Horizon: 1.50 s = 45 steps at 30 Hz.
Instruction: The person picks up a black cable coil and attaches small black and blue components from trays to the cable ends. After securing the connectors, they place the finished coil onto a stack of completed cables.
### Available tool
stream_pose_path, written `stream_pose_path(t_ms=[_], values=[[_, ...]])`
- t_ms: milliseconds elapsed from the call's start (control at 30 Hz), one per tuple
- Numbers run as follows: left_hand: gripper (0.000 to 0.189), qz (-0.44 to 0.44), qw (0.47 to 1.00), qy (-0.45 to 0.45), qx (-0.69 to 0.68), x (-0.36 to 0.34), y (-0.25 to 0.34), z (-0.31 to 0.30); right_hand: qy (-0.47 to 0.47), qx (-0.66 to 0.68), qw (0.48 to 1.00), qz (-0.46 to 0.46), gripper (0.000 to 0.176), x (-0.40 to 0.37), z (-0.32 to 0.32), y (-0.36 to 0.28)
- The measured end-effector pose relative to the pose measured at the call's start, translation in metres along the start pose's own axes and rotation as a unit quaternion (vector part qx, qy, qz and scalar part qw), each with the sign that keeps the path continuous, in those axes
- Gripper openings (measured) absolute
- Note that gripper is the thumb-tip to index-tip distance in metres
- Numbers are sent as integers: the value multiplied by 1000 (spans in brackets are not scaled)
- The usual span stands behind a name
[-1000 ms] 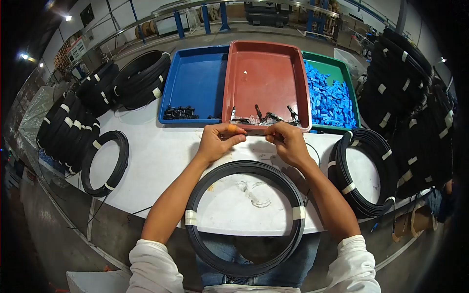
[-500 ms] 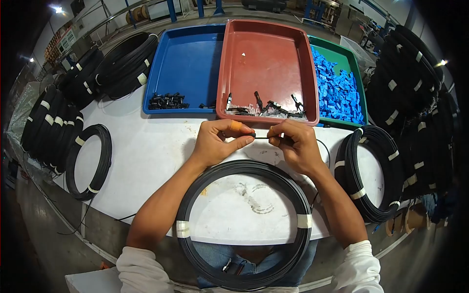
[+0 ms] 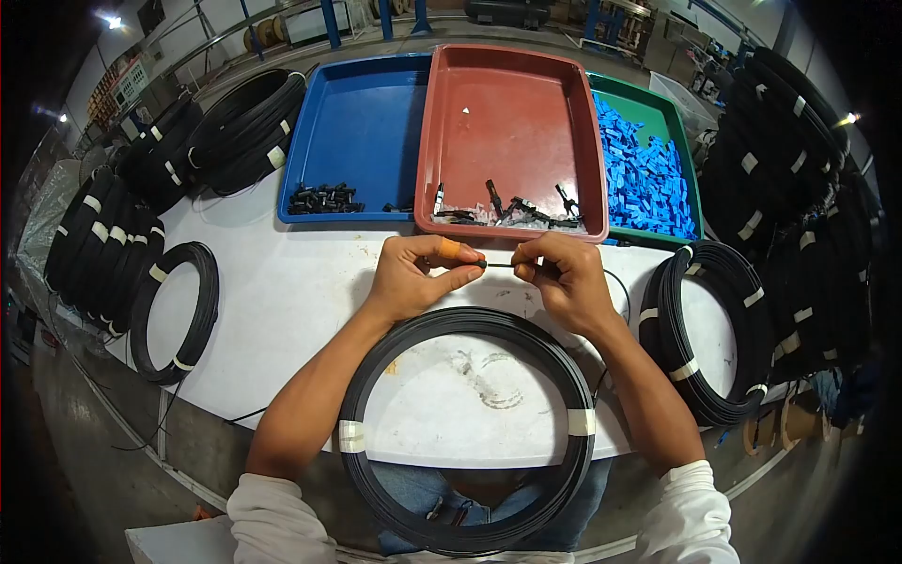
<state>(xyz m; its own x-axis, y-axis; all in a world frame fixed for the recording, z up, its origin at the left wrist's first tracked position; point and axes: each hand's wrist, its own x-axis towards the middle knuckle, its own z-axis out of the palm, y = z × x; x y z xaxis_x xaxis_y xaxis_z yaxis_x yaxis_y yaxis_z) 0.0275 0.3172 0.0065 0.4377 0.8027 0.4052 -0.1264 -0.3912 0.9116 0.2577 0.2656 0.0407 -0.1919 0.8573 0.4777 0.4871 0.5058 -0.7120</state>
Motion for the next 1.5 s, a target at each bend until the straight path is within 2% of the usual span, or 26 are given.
stream_pose_path(t_ms=[67,300,367,433,533,600,667,733,767,867,933,1067,1133,1200,1300,1367,1433,1500], values=[[20,0,1000,-3,14,0,1,0,7,-4,1000,-28,18,0,2,3],[17,-2,999,-4,37,-1,-1,0,5,-17,1000,-7,15,-2,3,-1],[16,0,999,1,37,-1,0,0,-1,-90,995,-36,13,-3,6,1],[15,-20,998,14,52,-2,2,0,10,-94,994,-46,12,-3,11,3],[15,3,998,-3,62,-1,0,0,1,-107,994,-28,13,-3,9,1],[15,-13,998,2,69,0,4,1,2,-169,984,-56,13,-4,8,-1],[14,-29,997,9,75,-1,5,1,-4,-132,989,-61,13,-5,15,1],[17,-9,995,-56,87,1,3,-1,-11,-86,994,-62,13,-5,20,2],[17,-8,995,-57,87,1,4,-1,-10,-86,994,-62,13,-4,20,1],[24,-29,994,-36,97,-1,8,0,-16,-62,997,-47,13,-3,19,2],[26,-39,992,17,120,-2,7,-1,-5,-70,997,-43,14,-3,19,4],[22,-24,993,-1,118,-1,4,-1,-9,-81,994,-74,17,4,20,-5],[23,-30,993,1,111,-2,3,0,-11,-73,988,-139,20,7,25,0],[25,-56,993,-1,106,-2,4,-2,-32,-54,991,-122,21,6,26,9],[28,-49,992,8,116,-4,8,-3,-42,-19,994,-96,24,3,26,16],[24,9,984,30,174,1,19,-7,-55,-42,993,-97,24,1,23,21],[15,41,953,64,293,13,27,-19,-53,-63,991,-103,24,-2,24,27],[16,55,946,86,307,30,29,-27,-63,-71,992,-83,25,-3,23,29]])
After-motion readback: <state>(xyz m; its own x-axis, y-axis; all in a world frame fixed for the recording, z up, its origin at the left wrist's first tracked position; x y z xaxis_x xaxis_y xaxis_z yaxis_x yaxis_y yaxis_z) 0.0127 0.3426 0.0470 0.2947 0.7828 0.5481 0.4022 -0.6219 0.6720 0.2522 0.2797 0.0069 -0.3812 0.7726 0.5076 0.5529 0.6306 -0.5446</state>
